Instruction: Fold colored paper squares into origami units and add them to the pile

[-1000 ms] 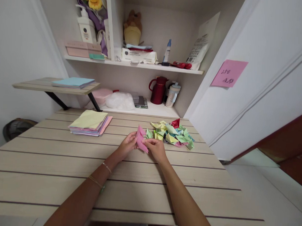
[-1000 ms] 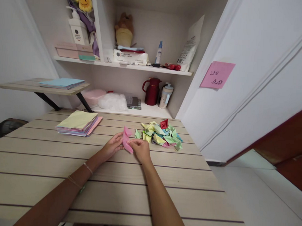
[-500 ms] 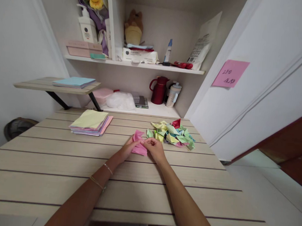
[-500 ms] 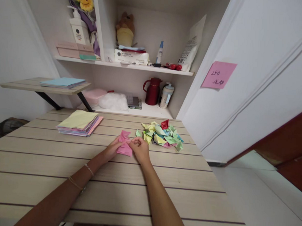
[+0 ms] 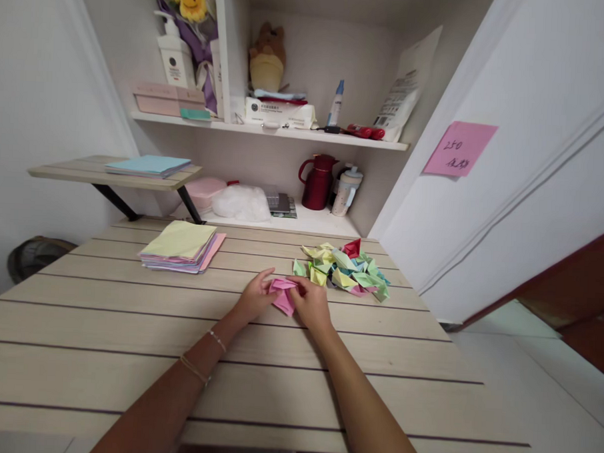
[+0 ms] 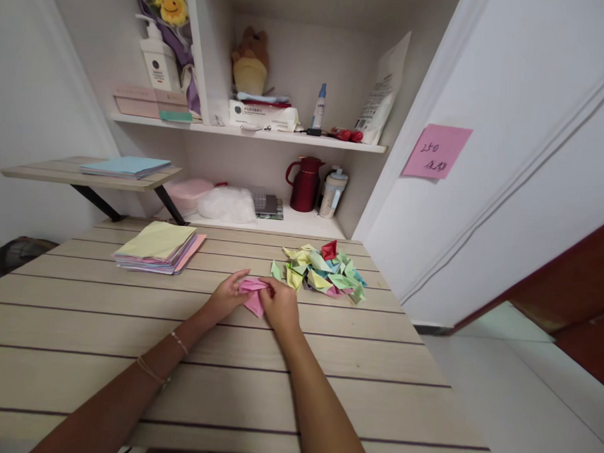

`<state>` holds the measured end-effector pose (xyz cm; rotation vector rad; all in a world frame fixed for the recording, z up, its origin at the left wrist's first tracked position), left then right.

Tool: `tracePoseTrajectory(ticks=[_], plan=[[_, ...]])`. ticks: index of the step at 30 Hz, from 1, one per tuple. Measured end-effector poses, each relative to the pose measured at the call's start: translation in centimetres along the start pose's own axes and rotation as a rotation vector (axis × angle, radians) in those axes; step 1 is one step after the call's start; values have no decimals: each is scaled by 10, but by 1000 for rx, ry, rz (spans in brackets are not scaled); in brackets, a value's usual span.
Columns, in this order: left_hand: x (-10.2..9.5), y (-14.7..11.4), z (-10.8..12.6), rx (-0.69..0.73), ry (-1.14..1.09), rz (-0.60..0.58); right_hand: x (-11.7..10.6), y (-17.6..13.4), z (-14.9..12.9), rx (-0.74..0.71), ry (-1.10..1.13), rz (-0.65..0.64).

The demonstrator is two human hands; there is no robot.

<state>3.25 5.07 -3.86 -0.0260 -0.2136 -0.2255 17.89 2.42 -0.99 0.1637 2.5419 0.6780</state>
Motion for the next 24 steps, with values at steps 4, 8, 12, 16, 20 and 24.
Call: tracePoseTrajectory(ticks=[4,8,12,16,20,24], plan=[[-6,-1,8,-73,66,86,0,1,4,39,20,9],[-2,-4,11,-23,149,-29,4,0,4,63,64,-52],[6,-7,14,10,129,-111,5,2,6,72,224,-87],[6,-8,21,41,37,-84,7,5,15,179,509,-141],[2,-9,25,61,-49,-82,9,7,18,293,804,-146],[1,-9,24,20,-71,-113,6,6,16,314,854,-149]])
Point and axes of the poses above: each hand's wrist, its own y-axis towards the middle knuckle, its own x-axis out of the palm, z = x × y, the point moved 3 cm from there along y, towards the middle knuckle
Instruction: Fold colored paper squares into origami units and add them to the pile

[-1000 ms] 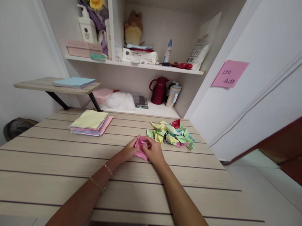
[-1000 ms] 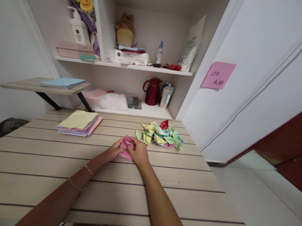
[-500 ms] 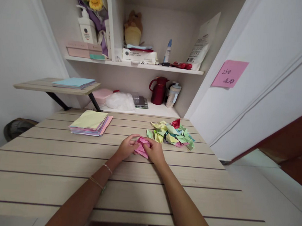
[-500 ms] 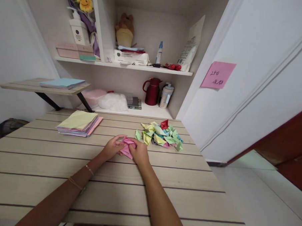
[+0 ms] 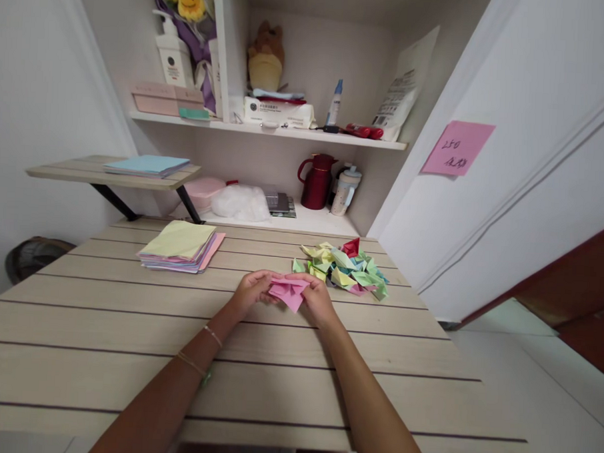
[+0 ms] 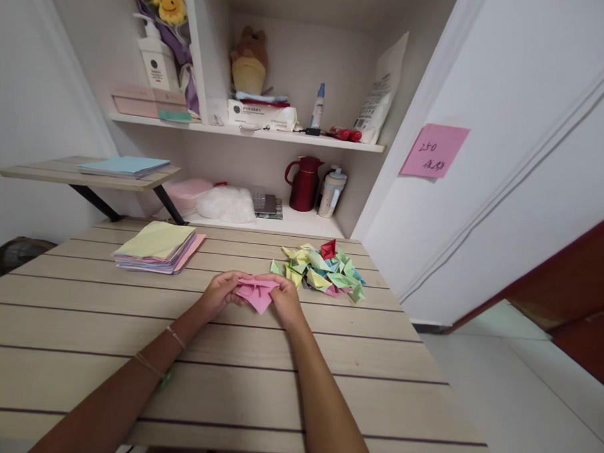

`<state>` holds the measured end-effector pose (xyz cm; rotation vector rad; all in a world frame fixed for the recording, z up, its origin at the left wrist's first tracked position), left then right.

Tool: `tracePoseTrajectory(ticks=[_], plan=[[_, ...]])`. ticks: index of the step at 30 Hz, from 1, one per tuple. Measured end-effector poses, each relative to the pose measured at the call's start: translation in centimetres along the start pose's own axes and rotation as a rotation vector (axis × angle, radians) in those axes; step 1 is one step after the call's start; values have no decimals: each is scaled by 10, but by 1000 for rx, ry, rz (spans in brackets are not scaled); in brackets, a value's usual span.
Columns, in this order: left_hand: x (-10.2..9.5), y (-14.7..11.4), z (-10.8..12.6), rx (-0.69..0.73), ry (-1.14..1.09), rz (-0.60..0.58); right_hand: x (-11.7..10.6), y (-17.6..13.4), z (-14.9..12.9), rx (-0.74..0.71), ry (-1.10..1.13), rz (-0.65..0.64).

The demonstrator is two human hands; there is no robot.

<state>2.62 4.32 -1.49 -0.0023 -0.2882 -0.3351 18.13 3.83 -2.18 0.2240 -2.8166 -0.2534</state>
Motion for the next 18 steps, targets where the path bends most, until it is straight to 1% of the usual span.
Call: tracePoseTrajectory(ticks=[3,5,7,9,12,15,18], plan=[[-3,2,0,-20,29,55,0,-2,-7,-35,-106,-76],[-6,3,1,-6,58,85,1,-3,-10,-42,-167,-131],[-8,4,2,17,99,91,1,-3,-11,-29,-213,-157],[-8,5,1,30,154,73,0,-2,-10,-23,-260,-133],[-6,5,-1,37,192,8,-1,-1,-9,-72,-305,-90],[0,4,-2,58,145,-39,0,-1,-7,-86,-247,-89],[2,4,-2,65,131,-25,1,-1,-5,-54,-168,-77]])
Point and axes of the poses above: each hand's wrist, its own y-axis towards the middle knuckle, its own x-axis out of the palm, z = x × y, the point moved 3 cm from there along y, towards the middle knuckle
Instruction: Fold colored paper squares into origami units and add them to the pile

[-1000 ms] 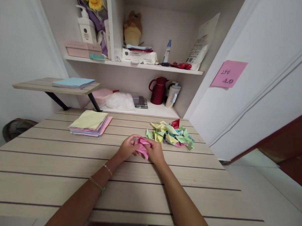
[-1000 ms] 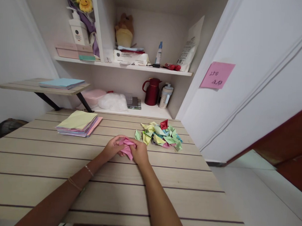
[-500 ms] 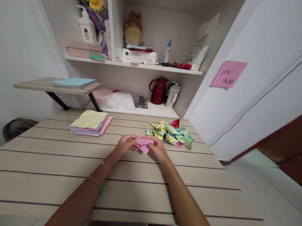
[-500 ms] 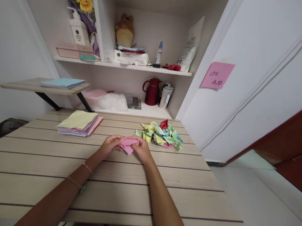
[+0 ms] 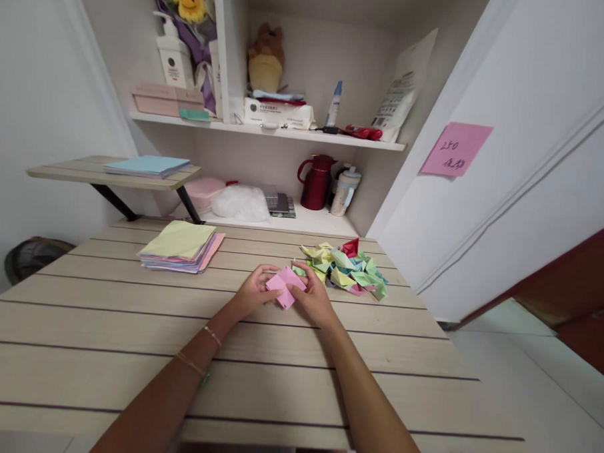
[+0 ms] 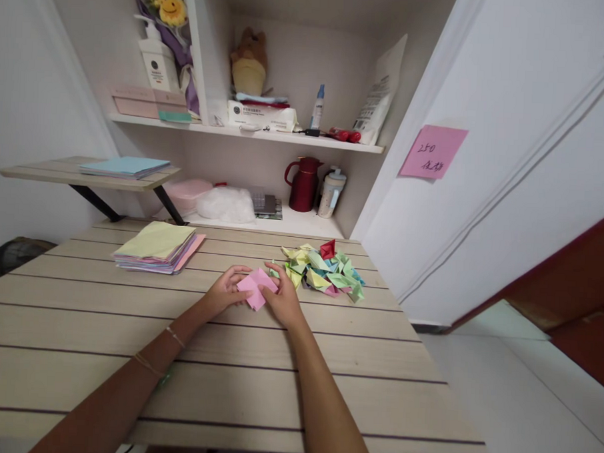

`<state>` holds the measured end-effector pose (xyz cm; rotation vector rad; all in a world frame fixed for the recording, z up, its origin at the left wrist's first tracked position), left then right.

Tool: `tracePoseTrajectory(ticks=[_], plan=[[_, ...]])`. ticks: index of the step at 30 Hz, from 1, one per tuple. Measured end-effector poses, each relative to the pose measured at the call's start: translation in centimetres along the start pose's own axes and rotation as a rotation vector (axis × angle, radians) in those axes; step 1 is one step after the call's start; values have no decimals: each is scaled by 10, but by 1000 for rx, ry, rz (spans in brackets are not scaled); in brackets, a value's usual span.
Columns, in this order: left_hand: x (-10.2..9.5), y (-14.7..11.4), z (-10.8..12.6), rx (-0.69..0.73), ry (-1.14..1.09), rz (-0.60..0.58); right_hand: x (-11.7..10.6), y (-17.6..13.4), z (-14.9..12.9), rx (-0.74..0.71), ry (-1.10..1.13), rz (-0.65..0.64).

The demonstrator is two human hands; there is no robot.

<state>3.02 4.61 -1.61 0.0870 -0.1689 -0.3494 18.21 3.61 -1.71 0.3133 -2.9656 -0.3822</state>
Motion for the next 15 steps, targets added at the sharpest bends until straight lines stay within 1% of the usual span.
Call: tracePoseTrajectory(ticks=[3,6,11,13,15], plan=[[-1,1,-2,-1,19,26,0,0,1,14,24,22],[-4,2,-4,4,55,34,-1,1,1,21,-6,55],[-3,1,-9,-49,64,-7,-3,1,-1,21,-53,90],[-3,1,-7,-38,65,7,-4,1,-2,21,-48,96],[-3,0,-1,9,61,55,-5,2,-2,11,-23,123]])
Point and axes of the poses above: each hand's wrist, its own y-axis towards the middle knuckle, its own x-axis out of the palm, z = x × y, the point moved 3 cm from there along y, towards the middle knuckle
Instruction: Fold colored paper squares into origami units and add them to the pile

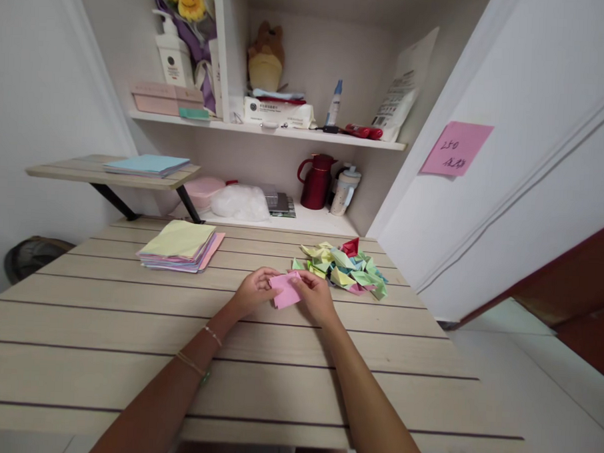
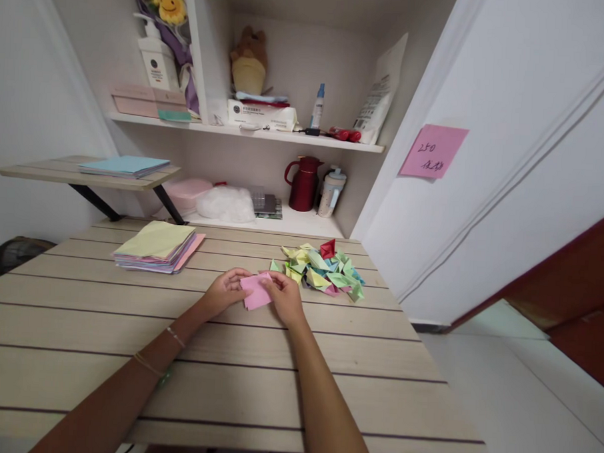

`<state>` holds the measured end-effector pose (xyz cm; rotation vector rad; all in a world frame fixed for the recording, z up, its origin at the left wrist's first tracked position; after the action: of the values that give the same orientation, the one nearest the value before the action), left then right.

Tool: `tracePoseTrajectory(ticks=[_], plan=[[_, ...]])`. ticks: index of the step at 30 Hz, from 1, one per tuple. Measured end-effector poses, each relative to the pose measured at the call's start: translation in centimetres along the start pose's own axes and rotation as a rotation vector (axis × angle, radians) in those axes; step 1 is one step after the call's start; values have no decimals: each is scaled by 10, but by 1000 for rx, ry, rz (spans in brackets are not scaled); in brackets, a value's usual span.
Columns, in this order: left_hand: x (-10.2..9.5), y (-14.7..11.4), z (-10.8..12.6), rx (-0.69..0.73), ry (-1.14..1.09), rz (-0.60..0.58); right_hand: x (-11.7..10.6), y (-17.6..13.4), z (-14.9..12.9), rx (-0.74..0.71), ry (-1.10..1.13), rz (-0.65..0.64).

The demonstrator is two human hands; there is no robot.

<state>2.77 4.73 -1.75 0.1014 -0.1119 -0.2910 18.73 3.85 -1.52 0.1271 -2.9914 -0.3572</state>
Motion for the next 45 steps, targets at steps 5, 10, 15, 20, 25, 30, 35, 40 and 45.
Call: tracePoseTrajectory(ticks=[5,10,15,20,25,30,35,40,45], plan=[[-1,-1,13,51,-51,86,-3,2,1,-5,72,76],[-3,0,13,33,44,86,-2,1,0,-22,-15,65],[-3,1,12,66,106,23,2,1,2,-33,-66,1],[-5,1,14,178,204,89,3,0,8,-24,-129,-48],[-12,-1,22,328,369,146,5,-3,4,-49,-190,-106],[-10,-3,24,360,380,137,6,-5,0,-118,-326,-68],[-10,0,16,333,286,193,6,-4,2,-166,-309,-4],[-9,1,13,316,263,194,5,-5,-2,-173,-332,35],[-10,2,12,216,146,222,3,-2,-1,-88,-178,60]])
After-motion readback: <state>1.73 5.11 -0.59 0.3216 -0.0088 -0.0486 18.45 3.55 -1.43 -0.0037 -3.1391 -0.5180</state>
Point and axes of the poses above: each hand's wrist, its own y-axis towards the middle knuckle, its own x-axis out of the palm, z = x × y, the point moved 3 cm from there along y, towards the middle knuckle
